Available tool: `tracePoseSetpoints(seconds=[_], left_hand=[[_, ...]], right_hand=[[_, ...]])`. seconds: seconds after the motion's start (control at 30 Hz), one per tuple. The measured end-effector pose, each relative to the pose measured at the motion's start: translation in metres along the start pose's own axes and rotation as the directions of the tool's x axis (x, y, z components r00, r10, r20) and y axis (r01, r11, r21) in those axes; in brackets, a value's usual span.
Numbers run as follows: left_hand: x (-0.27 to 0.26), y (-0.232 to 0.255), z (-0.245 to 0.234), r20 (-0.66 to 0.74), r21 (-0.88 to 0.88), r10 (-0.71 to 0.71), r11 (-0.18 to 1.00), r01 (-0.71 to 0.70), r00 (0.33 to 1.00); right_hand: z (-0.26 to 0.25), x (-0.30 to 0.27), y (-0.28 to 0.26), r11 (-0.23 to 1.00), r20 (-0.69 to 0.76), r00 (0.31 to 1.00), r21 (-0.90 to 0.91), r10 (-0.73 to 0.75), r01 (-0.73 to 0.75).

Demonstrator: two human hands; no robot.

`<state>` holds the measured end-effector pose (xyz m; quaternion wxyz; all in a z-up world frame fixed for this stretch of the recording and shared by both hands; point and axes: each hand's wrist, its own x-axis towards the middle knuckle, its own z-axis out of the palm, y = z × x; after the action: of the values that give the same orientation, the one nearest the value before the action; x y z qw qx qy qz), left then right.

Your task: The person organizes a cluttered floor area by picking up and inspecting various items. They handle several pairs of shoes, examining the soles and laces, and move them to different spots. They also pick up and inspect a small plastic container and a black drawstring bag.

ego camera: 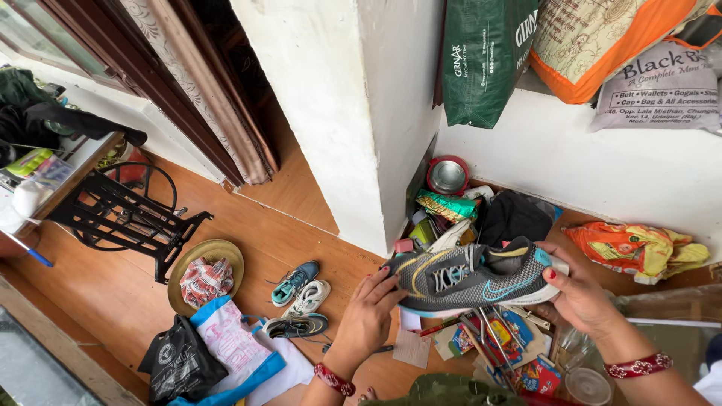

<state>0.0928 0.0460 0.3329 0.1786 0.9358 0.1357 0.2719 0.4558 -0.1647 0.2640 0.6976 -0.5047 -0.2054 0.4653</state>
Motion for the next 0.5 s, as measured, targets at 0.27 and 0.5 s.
tracePoseSetpoints(seconds=[0.27,0.5], left_hand=[[0.044,-0.002,-0.02,-0.116,-0.489,0.235,0.832,-0.261,0.965],[0.086,0.007,0.014,0.181,0.007,0.51,0.854,-0.52,0.841]], right_hand=[[0.102,-0.03,-0.036,0.929,0.025,0.994,-0.355,-0.102,0.105],[0.117,-0.033,-0.047,0.815,0.12,0.987,-0.559,-0.103,0.153]])
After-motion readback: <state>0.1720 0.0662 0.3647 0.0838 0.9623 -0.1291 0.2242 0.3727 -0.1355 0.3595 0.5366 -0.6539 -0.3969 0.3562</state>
